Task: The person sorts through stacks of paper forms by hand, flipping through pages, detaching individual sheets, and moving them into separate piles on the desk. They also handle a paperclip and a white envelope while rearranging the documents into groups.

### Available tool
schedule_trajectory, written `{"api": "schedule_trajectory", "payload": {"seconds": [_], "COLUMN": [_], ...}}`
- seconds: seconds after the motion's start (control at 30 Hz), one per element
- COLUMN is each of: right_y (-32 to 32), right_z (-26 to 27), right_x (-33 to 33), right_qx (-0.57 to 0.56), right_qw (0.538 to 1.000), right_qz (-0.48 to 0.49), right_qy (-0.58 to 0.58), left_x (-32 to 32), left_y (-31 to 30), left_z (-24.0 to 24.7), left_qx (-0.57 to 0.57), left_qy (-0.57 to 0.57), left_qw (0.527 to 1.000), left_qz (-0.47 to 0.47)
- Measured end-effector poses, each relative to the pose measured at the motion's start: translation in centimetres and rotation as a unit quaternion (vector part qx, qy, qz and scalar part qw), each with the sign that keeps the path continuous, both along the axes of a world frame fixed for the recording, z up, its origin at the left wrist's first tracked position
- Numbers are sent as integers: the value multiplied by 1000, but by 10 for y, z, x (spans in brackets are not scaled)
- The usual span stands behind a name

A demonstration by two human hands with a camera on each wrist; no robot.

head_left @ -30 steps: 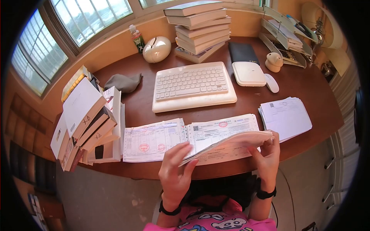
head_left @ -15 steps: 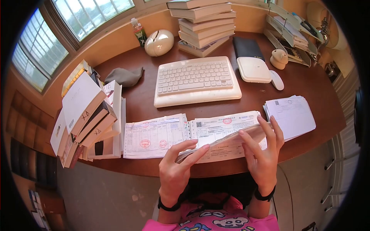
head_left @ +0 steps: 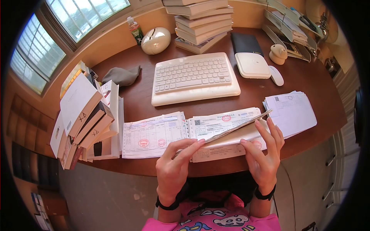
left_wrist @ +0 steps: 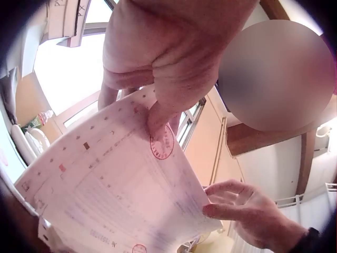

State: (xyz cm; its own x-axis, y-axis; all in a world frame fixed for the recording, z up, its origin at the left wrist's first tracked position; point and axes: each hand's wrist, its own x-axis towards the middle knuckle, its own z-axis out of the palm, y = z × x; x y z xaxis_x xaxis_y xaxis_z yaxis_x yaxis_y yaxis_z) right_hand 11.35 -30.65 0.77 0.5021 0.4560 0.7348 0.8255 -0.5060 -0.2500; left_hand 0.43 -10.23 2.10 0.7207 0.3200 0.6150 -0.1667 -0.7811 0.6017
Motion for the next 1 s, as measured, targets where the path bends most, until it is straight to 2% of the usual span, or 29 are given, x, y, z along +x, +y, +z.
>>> {"api": "schedule_trajectory", "payload": {"seconds": [0.33, 0.5, 0.93, 1.0], "right_y": [-3, 8, 11, 13], "right_z": [3, 8, 8, 11], "right_x": [1, -2, -5, -5], "right_qx": [3, -41, -9, -47], "right_qw": [1000, 999, 1000, 999], "right_qz": [-11, -30, 6, 8], "right_qy": [24, -20, -10, -19], "left_x": [0, -2, -4, -4], "left_y": [-1, -2, -3, -2], "left_z": [2, 3, 2, 2], "left_qx": [1, 8, 8, 12], "left_qy": [-7, -8, 0, 0], "left_qw": [1000, 1000, 1000, 1000], "left_qz": [8, 6, 13, 8]}}
